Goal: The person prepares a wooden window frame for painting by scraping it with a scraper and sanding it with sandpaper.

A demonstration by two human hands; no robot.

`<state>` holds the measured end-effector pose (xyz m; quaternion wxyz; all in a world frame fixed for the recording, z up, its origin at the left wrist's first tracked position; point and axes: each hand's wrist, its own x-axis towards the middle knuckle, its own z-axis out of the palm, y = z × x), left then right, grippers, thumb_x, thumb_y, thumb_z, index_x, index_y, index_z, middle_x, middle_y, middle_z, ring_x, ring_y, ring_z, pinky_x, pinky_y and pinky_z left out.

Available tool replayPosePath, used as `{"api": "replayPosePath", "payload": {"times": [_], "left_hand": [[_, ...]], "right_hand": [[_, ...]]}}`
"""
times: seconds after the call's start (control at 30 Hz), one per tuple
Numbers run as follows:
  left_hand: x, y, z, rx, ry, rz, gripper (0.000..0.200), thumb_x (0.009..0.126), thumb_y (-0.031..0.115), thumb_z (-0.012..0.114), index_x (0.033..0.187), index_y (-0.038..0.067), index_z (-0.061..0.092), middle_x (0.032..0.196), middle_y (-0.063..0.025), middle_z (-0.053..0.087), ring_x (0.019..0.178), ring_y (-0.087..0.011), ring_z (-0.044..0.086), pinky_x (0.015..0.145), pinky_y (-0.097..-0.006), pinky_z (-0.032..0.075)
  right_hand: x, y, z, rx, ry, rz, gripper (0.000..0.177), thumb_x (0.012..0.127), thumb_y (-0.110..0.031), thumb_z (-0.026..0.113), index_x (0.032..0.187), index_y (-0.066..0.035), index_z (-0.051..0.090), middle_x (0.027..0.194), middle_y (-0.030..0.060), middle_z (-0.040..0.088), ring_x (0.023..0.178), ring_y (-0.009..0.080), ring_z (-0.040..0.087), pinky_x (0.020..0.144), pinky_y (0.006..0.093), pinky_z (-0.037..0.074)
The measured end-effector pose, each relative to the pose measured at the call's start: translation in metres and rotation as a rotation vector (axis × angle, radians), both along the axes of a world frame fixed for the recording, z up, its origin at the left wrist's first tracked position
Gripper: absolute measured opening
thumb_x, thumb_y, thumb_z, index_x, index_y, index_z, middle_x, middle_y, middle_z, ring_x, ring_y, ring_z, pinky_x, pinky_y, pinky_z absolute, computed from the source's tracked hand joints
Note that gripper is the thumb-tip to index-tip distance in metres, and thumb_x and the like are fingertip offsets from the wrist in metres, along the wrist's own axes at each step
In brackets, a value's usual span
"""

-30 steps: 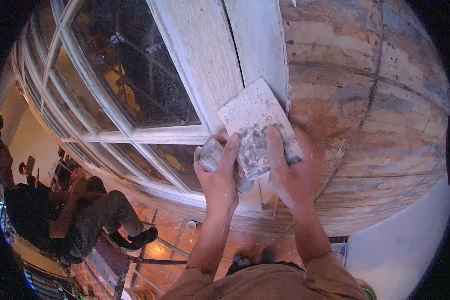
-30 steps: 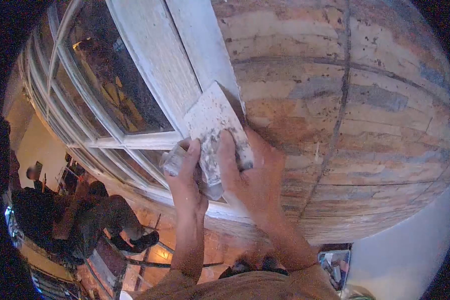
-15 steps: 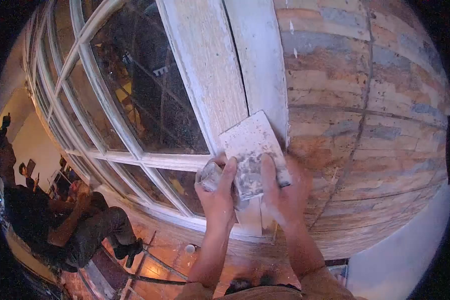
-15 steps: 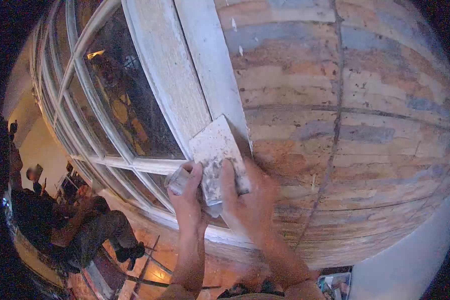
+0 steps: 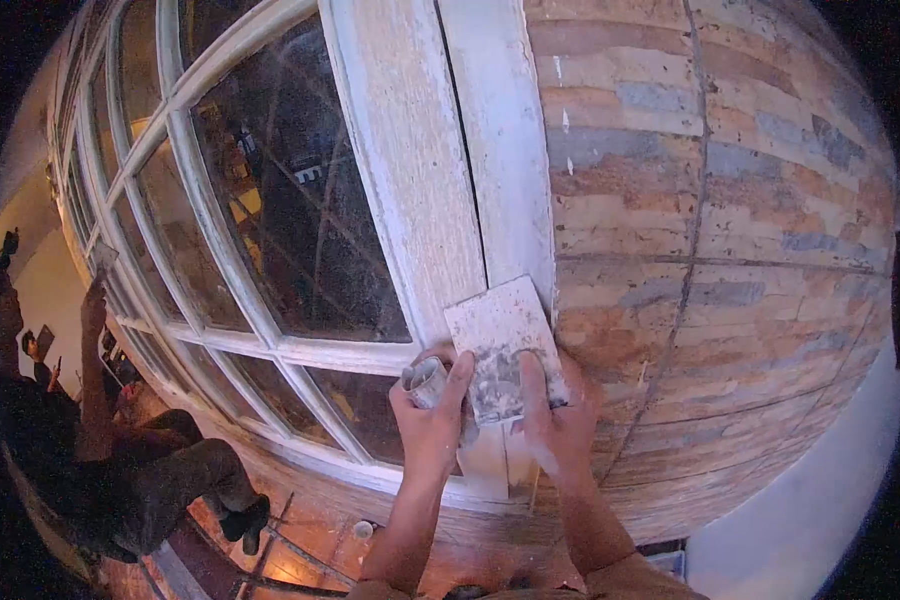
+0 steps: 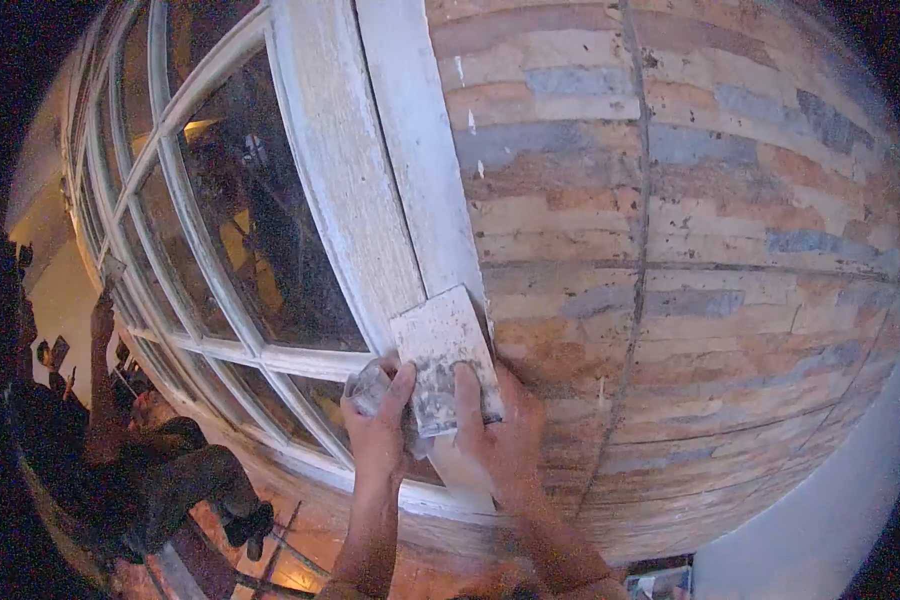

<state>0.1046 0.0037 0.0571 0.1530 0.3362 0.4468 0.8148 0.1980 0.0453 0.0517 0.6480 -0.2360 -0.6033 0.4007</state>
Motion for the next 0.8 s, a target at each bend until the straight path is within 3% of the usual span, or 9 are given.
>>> {"api": "replayPosePath", "payload": {"times": [0.3,0.37,0.47,0.63,0.7,0.8], "left_hand": [[-0.005,0.001,-0.002,-0.004,-0.06,0.002,0.025,0.073,0.011,0.068,0.092,0.001,0.055,0.089,-0.0051,0.056,0.078,-0.0095,0.052,0.07,-0.0221,0.042],[-0.007,0.0,0.002,0.047,-0.079,-0.068,0.025,0.074,0.009,0.068,0.093,0.001,0.053,0.087,-0.0057,0.056,0.077,-0.01,0.053,0.07,-0.0231,0.043],[-0.008,0.003,0.003,0.029,-0.089,0.01,0.022,0.074,0.008,0.068,0.091,0.002,0.055,0.084,-0.0046,0.056,0.075,-0.0096,0.052,0.07,-0.0237,0.044],[0.001,0.0,0.007,0.064,-0.081,0.003,0.015,0.073,0.007,0.067,0.083,0.002,0.057,0.079,-0.0011,0.055,0.066,-0.0049,0.049,0.057,-0.0179,0.04],[-0.004,0.0,0.009,0.07,-0.091,-0.036,0.016,0.073,0.007,0.067,0.084,0.002,0.057,0.08,-0.002,0.056,0.068,-0.0057,0.05,0.059,-0.0189,0.041],[-0.002,-0.004,0.005,0.071,-0.074,-0.049,0.016,0.074,0.006,0.067,0.085,0.001,0.057,0.083,-0.004,0.057,0.074,-0.0075,0.052,0.064,-0.0204,0.043]], "right_hand": [[-0.003,0.005,-0.006,-0.041,-0.01,0.04,0.018,0.081,-0.017,0.056,0.087,0.0,0.059,0.067,0.0135,0.061,0.055,0.0174,0.06,0.051,0.0291,0.045],[-0.006,0.001,0.002,-0.01,0.054,0.068,0.018,0.083,-0.014,0.054,0.089,0.002,0.059,0.066,0.004,0.059,0.047,0.0071,0.052,0.035,0.0216,0.041],[-0.006,0.001,0.003,-0.039,0.006,0.047,0.018,0.083,-0.014,0.055,0.088,0.002,0.059,0.065,0.0039,0.058,0.047,0.0066,0.051,0.035,0.0214,0.041],[-0.004,-0.003,0.005,-0.022,0.044,0.043,0.018,0.083,-0.016,0.056,0.086,0.002,0.059,0.064,0.0036,0.058,0.047,0.0067,0.051,0.036,0.0223,0.04],[-0.004,-0.003,0.007,-0.065,0.021,0.059,0.018,0.083,-0.016,0.056,0.085,0.002,0.059,0.064,0.0034,0.058,0.047,0.0067,0.051,0.037,0.0226,0.04],[-0.005,-0.002,0.005,0.062,0.028,0.017,0.019,0.083,-0.016,0.056,0.085,0.003,0.059,0.063,0.0032,0.058,0.048,0.0063,0.05,0.04,0.0229,0.04]]}}
